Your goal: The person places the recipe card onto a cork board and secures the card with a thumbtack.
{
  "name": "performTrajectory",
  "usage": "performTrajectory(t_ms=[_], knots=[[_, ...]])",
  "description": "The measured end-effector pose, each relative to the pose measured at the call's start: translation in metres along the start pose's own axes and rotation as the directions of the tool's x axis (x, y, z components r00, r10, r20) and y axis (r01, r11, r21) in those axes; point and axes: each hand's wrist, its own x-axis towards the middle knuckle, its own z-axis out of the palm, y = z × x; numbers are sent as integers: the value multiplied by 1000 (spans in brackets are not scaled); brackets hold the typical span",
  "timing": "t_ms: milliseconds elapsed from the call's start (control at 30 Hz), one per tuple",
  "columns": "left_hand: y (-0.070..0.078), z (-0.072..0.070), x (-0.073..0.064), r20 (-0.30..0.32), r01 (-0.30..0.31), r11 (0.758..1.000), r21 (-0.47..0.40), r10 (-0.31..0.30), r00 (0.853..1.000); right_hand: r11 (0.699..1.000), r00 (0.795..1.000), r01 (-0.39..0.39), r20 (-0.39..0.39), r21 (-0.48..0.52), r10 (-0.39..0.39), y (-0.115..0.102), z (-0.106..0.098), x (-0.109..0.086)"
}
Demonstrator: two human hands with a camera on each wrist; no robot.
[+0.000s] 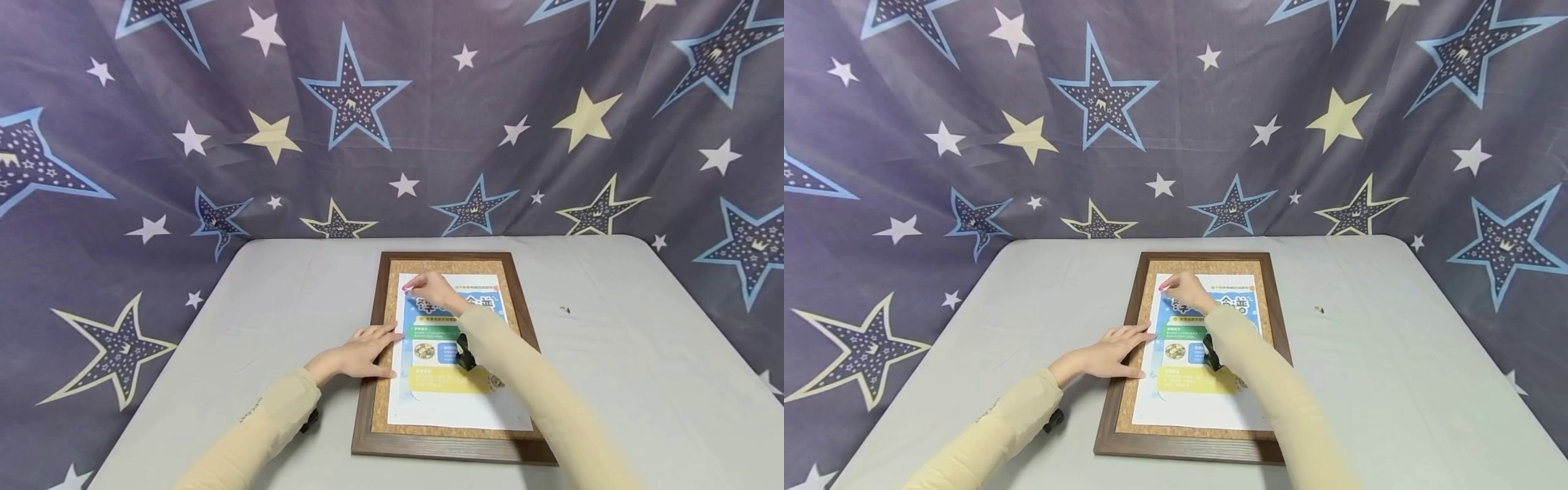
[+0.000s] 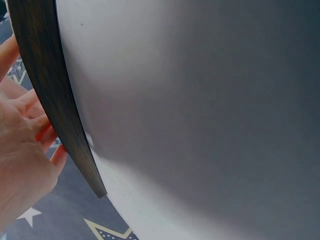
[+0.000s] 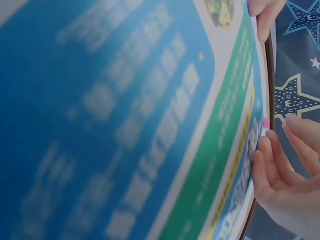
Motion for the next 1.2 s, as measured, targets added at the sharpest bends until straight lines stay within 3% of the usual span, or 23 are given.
performTrajectory(t_ms=[400,833,1200], knots=[[0,-1,0,-4,0,1000,3,0,1000,997,997,73,36,-6,-73,-4,-21,-16],[0,0,-1,-13,1,1000,11,-1,1000,997,996,70,54,-41,-67,-4,-43,-34],[1,-1,1,-7,-4,1000,0,4,1000,995,995,79,58,-62,-76,1,-68,-60]])
